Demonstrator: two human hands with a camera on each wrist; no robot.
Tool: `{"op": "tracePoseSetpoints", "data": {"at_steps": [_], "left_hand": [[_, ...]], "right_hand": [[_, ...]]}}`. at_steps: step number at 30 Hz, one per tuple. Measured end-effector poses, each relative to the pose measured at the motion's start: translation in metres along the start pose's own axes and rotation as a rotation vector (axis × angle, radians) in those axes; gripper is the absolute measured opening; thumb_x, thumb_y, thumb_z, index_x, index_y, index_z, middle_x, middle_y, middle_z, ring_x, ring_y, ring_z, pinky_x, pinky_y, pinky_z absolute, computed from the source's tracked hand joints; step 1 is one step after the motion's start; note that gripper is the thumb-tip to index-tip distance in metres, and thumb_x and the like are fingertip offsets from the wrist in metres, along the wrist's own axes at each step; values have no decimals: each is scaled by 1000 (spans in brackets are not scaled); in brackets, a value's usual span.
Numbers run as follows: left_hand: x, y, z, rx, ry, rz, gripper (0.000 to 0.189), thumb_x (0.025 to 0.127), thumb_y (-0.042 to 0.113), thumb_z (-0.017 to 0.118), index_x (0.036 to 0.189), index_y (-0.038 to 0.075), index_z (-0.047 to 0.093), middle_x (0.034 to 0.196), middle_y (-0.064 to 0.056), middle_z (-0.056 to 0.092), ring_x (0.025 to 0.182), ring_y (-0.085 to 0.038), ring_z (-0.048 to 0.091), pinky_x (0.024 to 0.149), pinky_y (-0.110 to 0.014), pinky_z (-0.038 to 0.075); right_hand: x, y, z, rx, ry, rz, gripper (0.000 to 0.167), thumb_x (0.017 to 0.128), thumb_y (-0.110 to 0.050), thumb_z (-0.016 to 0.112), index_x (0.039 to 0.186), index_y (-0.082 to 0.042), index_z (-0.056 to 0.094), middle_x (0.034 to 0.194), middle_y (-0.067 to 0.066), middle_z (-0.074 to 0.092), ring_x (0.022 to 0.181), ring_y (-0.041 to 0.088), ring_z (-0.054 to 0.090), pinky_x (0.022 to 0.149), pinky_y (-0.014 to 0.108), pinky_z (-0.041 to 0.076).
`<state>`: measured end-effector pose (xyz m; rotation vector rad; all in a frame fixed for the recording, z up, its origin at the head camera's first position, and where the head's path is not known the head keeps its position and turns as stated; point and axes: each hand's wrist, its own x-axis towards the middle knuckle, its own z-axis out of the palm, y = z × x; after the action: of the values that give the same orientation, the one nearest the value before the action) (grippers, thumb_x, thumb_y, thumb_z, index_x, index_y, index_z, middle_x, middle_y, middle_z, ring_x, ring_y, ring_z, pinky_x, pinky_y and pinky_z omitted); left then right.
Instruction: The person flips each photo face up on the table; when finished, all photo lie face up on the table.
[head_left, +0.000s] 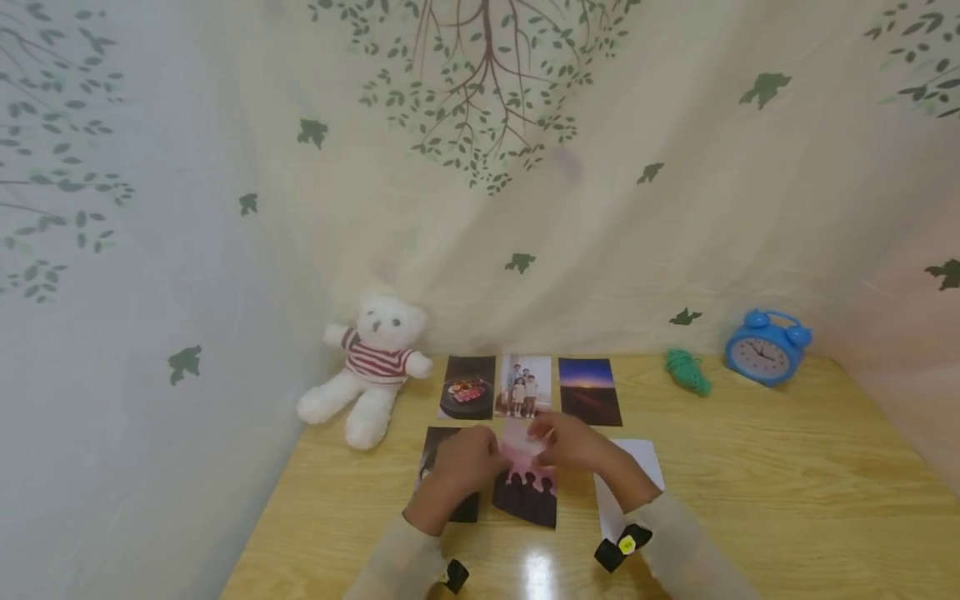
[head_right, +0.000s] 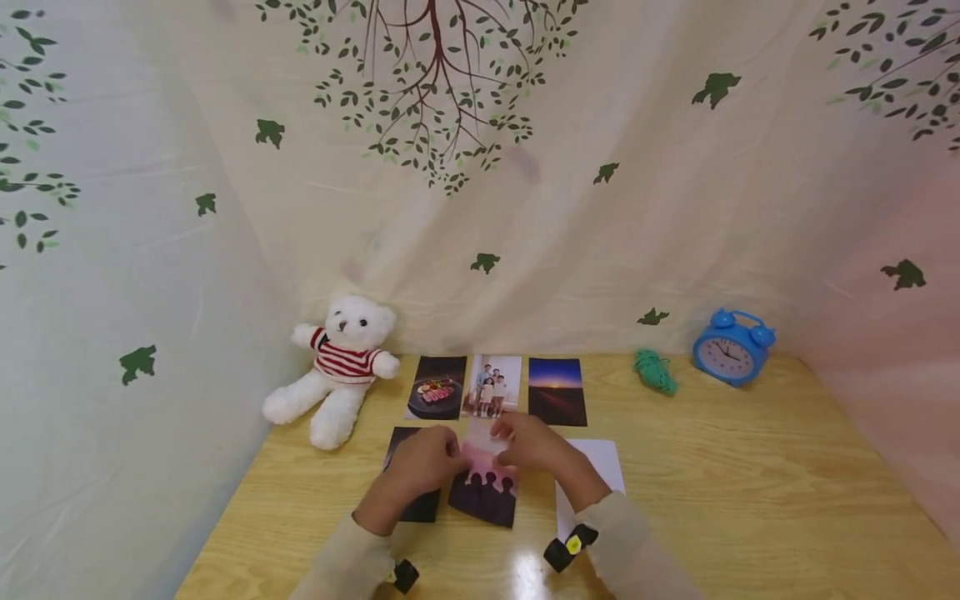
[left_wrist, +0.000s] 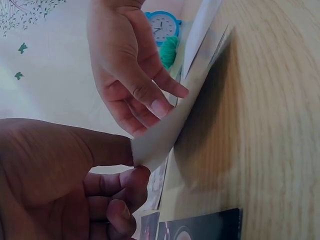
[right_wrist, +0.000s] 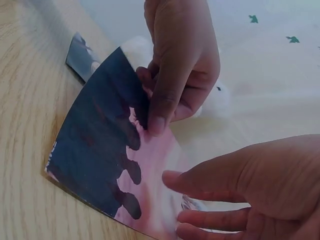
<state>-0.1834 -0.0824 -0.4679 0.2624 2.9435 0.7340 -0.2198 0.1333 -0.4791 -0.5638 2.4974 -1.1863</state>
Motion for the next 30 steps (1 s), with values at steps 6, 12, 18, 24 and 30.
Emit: {"op": "tracePoseSetpoints", "data": {"at_steps": [6,12,18,24,30], "left_hand": [[15,-24,29,149,41,27,36,83,37,75,60,22,51,58,6,54,51,-15,49,47,-38,39],[-2,1,11,284,54,-30,39,78,38,87,64,12,62,65,-7,67,57,-23,63,51,-44,51],[-5,7,9,319,86,-33,40,77,40,91,72,10,65,68,-7,69,60,-23,65,53,-44,53],[-2,13,14,235,88,155,29,89,37,84,86,13,68,79,-1,65,71,-17,60,60,-33,50],[1,29,29,347,68,384,62,94,57,72,140,17,64,148,-9,61,139,-31,57,113,-47,51]], "right_hand": [[-1,0,8,-149,24,-65,44,70,4,89,108,-3,69,111,14,68,102,26,63,92,46,56],[-4,-2,14,-264,47,-111,46,65,7,91,106,-2,72,108,12,66,99,24,59,93,43,52],[-5,-8,11,-233,29,-89,44,71,3,89,111,-1,72,113,15,68,102,27,63,93,44,55],[-18,-10,-11,-148,109,-30,44,87,-13,85,127,-3,69,134,18,68,119,39,65,100,54,56],[-43,7,-36,-302,162,-51,68,86,-26,87,141,3,60,153,34,51,147,62,37,117,75,34]]}}
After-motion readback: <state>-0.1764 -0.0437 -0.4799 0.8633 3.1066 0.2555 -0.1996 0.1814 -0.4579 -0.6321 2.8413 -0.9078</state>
